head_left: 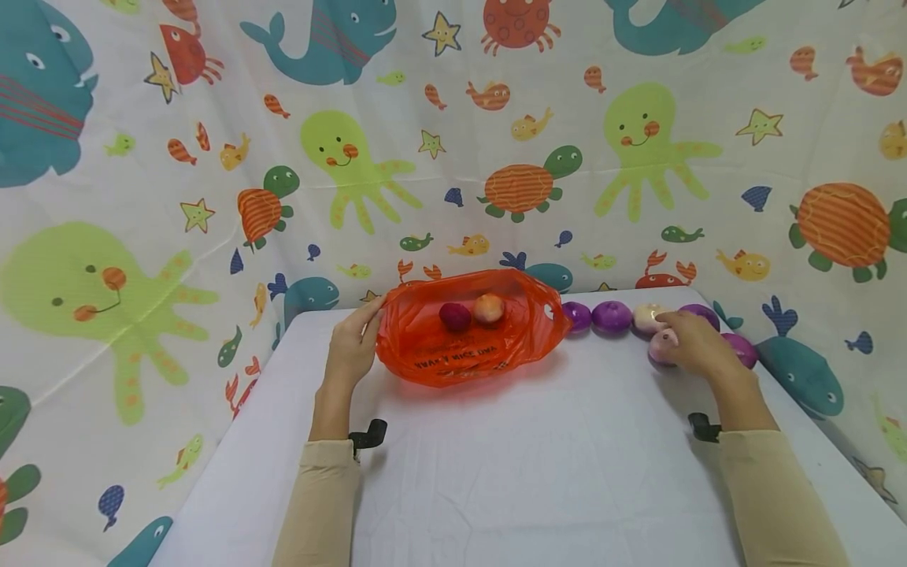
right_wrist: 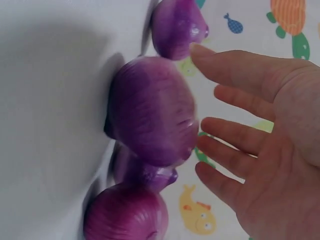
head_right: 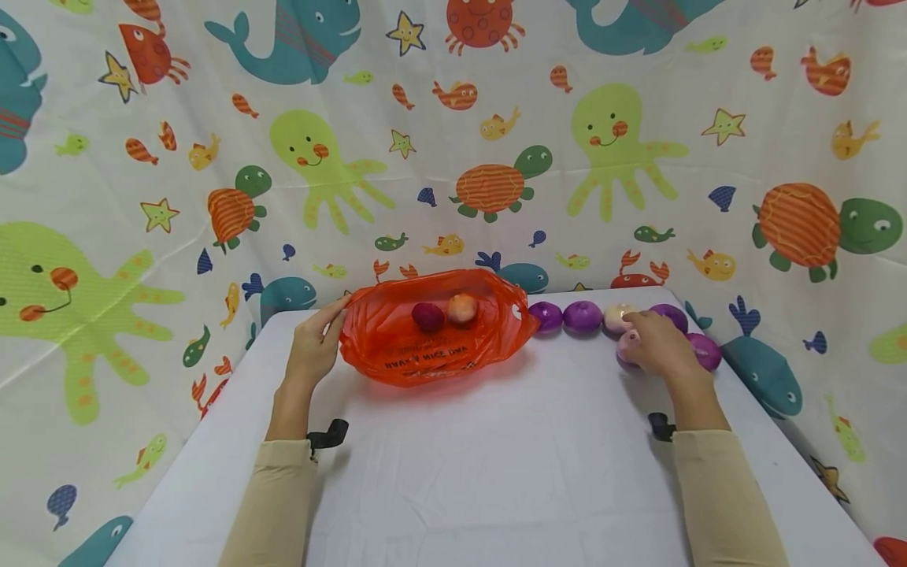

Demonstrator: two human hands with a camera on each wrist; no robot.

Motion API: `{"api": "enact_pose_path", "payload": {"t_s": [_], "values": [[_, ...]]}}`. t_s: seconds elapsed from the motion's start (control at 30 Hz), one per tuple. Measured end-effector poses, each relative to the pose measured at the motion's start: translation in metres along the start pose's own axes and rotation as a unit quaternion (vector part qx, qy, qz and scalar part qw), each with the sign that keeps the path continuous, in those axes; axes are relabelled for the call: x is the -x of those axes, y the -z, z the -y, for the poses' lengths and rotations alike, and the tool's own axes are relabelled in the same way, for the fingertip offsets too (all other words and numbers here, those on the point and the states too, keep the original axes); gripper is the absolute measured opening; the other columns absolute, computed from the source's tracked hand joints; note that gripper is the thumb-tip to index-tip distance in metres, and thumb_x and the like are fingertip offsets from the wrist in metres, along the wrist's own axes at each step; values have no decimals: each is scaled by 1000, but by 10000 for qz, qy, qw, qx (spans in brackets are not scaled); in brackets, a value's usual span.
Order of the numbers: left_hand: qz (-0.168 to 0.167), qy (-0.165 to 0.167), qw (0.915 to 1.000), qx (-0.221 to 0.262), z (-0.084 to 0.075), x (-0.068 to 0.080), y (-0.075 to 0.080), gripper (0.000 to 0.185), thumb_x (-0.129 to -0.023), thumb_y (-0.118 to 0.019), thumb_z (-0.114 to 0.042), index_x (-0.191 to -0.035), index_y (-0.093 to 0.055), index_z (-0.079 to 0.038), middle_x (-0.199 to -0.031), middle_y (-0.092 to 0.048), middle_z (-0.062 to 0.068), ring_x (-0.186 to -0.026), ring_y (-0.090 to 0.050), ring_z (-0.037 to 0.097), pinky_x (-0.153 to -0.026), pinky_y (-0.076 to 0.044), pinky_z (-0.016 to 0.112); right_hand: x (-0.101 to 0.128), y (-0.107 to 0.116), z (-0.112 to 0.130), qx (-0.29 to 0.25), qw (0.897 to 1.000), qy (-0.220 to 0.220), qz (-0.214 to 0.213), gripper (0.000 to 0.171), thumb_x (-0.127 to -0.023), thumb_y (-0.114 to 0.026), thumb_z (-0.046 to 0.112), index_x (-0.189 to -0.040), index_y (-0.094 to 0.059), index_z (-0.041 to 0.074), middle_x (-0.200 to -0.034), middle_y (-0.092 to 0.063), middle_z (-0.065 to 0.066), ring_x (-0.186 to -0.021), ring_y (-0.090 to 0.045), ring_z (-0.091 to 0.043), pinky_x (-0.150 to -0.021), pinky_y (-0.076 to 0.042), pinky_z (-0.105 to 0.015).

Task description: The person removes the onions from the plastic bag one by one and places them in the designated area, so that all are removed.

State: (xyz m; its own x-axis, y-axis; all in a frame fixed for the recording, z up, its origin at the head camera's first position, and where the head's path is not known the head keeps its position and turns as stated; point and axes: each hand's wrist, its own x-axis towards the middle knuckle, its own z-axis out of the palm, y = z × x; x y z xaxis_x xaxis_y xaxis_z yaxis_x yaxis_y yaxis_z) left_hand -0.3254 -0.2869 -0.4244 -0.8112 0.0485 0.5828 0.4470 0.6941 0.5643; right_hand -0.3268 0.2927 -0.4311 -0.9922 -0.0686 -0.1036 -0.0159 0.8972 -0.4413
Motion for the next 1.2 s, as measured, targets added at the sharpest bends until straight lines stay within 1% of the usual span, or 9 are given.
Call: {"api": "enact_pose_path", "payload": {"t_s": [0.23,0.37,0.67,0.83,0.9,0.97,1.03,1.13,1.2], "values": [[10,2,10000,26,0,0,0,42,-111,-50,-28,-151,-57,-20,-147,-64,8,-137,-60,32,-111,-51,51,-3,-2,12,242,9946,760,-669,75,-91,-76,21,-155,-41,0,-157,-36,-35,-144,-30,-60,-114,-25,-80],[16,12,10000,30,0,0,0,42,-111,-50,-29,-151,-57,-20,-147,-64,8,-137,-60,32,-110,-52,51,-3,-4,23,147,9932,849,-787,75,-92,-78,24,-154,-42,0,-157,-37,-35,-144,-31,-59,-115,-26,-78],[18,-18,10000,34,1,0,0,42,-111,-50,-30,-151,-57,-21,-146,-64,7,-137,-61,31,-109,-52,50,-6,-13,51,38,9878,1026,-1174,77,-96,-76,32,-160,-38,10,-163,-36,-26,-150,-29,-53,-114,-28,-79],[61,14,10000,35,0,0,0,42,-111,-50,-29,-151,-57,-17,-147,-63,9,-138,-59,32,-111,-51,52,-5,-19,61,-36,9815,1270,-1430,75,-97,-75,31,-159,-40,9,-161,-41,-25,-149,-33,-51,-113,-32,-77],[62,21,10000,37,0,0,-1,42,-111,-50,-28,-150,-57,-14,-147,-63,9,-138,-59,33,-111,-50,53,-4,-23,66,-135,9767,1376,-1638,72,-98,-74,32,-158,-42,10,-159,-44,-24,-148,-36,-50,-112,-34,-77],[55,14,10000,61,0,1,-1,42,-111,-51,-27,-150,-57,-13,-147,-63,9,-138,-59,33,-111,-51,53,-4,-27,72,-262,9687,1530,-1938,68,-98,-73,31,-156,-45,10,-156,-48,-23,-146,-40,-49,-111,-37,-75],[48,6,10000,76,-1,1,-1,42,-111,-51,-27,-150,-57,-14,-147,-63,9,-138,-59,33,-110,-51,53,-6,-32,80,-387,9574,1759,-2256,65,-98,-74,27,-154,-48,10,-153,-51,-22,-143,-45,-47,-110,-41,-73],[41,-8,10000,80,-1,1,-1,42,-111,-51,-26,-151,-57,-17,-147,-63,9,-138,-59,33,-110,-51,52,-9,-39,93,-495,9365,2210,-2679,59,-96,-76,20,-149,-54,9,-148,-57,-21,-139,-51,-44,-108,-47,-68],[39,-14,10000,75,0,1,-2,42,-111,-51,-27,-152,-56,-19,-147,-63,9,-138,-59,32,-110,-52,52,-11,-44,103,-536,9252,2475,-2825,58,-94,-78,17,-147,-56,8,-145,-60,-20,-137,-53,-42,-108,-49,-65]]}}
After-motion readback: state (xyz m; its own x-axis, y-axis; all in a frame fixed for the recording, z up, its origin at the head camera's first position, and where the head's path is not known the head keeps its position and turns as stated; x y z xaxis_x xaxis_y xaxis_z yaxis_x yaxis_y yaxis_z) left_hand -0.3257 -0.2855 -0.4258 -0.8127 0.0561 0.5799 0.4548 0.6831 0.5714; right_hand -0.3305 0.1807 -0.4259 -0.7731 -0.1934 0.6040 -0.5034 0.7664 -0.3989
